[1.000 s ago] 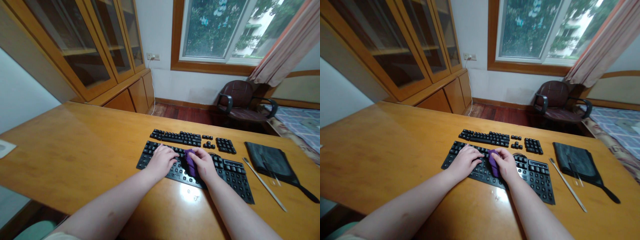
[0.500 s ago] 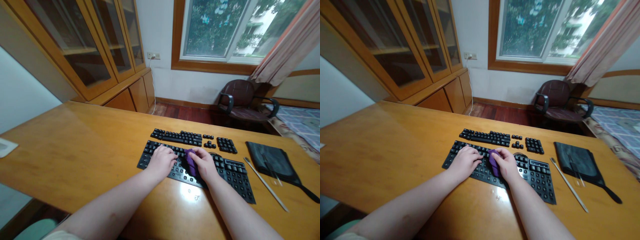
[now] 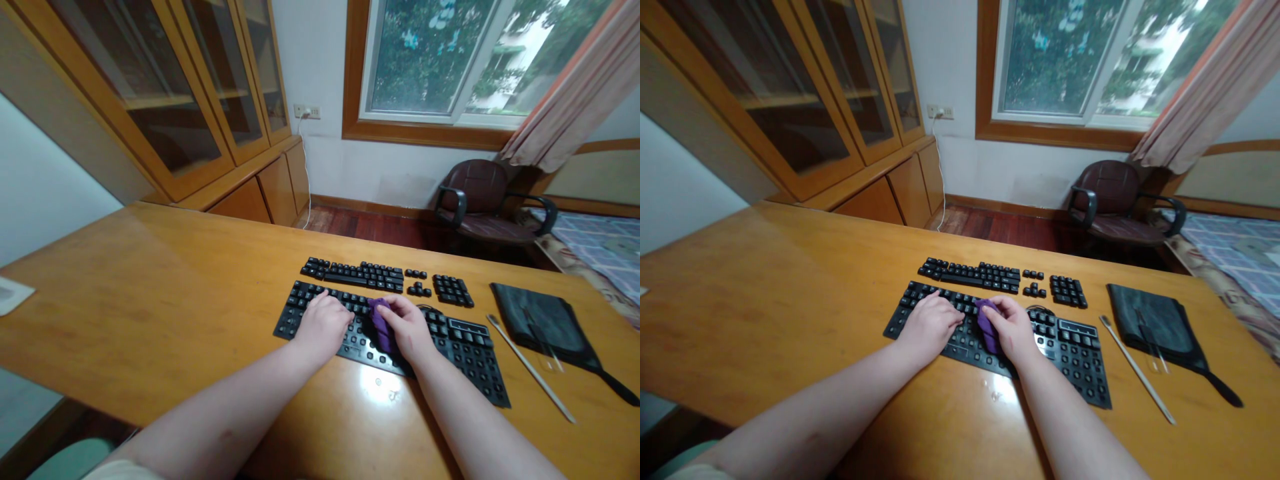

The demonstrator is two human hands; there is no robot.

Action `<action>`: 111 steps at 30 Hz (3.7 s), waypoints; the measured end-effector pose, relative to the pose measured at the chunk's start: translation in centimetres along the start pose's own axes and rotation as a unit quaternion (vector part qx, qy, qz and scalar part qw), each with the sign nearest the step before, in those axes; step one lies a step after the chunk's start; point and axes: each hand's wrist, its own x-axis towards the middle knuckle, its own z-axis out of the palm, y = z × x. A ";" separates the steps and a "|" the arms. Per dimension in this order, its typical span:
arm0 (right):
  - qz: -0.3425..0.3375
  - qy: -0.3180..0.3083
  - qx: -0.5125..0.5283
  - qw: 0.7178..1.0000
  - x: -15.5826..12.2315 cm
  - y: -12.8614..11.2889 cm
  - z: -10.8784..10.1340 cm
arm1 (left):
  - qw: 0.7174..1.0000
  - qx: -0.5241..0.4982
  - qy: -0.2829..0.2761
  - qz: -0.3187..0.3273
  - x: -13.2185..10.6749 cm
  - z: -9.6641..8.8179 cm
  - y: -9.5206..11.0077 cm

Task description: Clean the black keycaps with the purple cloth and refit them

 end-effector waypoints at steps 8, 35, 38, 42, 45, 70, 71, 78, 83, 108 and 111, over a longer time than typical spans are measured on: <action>0.003 0.002 0.014 1.000 0.0 -0.2 0.2 | 1.000 0.001 0.000 -0.016 -0.2 0.0 1.2; 0.015 0.017 0.047 0.999 -0.1 -0.8 0.1 | 0.990 -0.024 -0.104 0.095 -0.3 -0.2 1.9; -0.004 0.074 0.071 0.995 0.0 -0.8 -0.1 | 0.991 -0.002 -0.108 0.076 -0.5 -0.3 2.2; -0.035 0.140 0.105 0.984 0.2 -0.6 -0.6 | 0.992 0.020 -0.108 0.062 -0.6 -0.7 2.5; -0.044 0.135 0.077 0.987 0.3 -0.7 -0.6 | 0.992 0.024 -0.111 0.047 -0.6 -1.0 2.3; -0.073 0.097 -0.015 0.992 0.0 0.5 -0.1 | 0.976 -0.015 -0.147 -0.159 16.9 3.0 -5.2; -0.073 0.096 -0.016 0.993 0.1 0.6 -0.1 | 0.975 -0.014 -0.153 -0.162 17.2 3.3 -5.3; -0.069 0.100 -0.004 0.993 0.3 0.9 -0.1 | 0.966 -0.010 -0.195 -0.168 17.7 3.8 -6.2; -0.069 0.098 -0.005 0.993 0.2 0.9 -0.2 | 0.970 0.002 -0.169 -0.177 17.3 3.6 -6.4; -0.173 0.014 -0.120 0.977 0.2 0.0 -0.7 | 0.901 -0.389 0.147 -0.123 1.4 3.1 3.1; -0.183 -0.015 -0.138 0.973 0.3 0.0 -0.7 | 0.883 -0.427 0.145 -0.130 1.7 3.7 2.4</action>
